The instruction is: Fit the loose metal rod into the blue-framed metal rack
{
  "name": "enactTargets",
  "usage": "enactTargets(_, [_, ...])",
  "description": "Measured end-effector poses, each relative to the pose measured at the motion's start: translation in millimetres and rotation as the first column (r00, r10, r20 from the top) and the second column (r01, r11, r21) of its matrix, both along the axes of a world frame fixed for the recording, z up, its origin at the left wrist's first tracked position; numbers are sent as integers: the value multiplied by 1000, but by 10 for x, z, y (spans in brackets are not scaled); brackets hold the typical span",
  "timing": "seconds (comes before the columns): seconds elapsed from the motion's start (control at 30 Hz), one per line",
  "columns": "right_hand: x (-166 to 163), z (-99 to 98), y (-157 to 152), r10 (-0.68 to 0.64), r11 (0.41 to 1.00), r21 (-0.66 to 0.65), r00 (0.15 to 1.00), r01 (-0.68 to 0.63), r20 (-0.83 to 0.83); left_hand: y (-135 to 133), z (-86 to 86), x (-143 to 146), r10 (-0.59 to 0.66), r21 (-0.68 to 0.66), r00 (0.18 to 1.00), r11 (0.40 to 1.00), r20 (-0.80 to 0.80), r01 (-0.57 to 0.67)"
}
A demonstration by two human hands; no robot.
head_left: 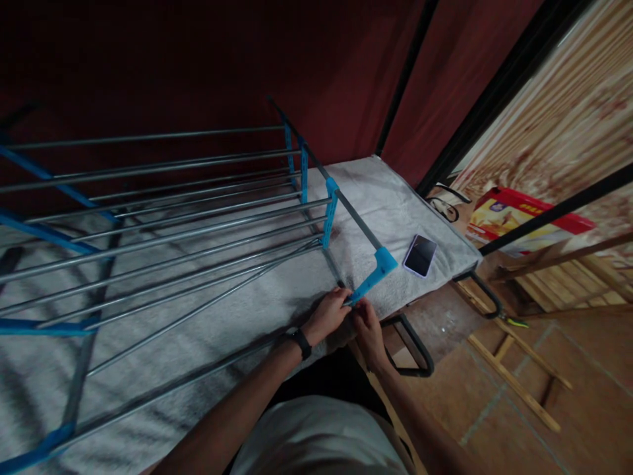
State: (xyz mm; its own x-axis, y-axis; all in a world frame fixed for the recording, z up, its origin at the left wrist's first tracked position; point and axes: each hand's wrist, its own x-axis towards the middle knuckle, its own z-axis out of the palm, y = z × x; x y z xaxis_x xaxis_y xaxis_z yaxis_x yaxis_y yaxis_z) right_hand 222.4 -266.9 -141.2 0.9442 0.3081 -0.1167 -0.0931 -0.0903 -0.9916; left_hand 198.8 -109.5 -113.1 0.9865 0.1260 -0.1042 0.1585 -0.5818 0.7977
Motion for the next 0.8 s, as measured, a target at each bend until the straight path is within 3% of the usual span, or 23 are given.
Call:
enactTargets(0.1, [25, -63, 7, 70, 997, -40, 996, -68, 50, -7, -5, -1, 10, -30, 1000, 999, 1, -10])
enactTargets(0.33, [-21, -42, -49, 74, 992, -108, 993, -63, 96, -9, -1, -27, 8, -117, 1000, 993, -5, -9])
enactTargets(0.67, [19, -95, -93, 133, 977, -189, 973, -98, 186, -31, 37, -37, -2, -47, 998, 999, -59, 0])
enactTargets(0.8, [47, -94, -109, 136, 973, -205, 980, -104, 146, -99, 76, -34, 5, 36, 998, 999, -68, -2])
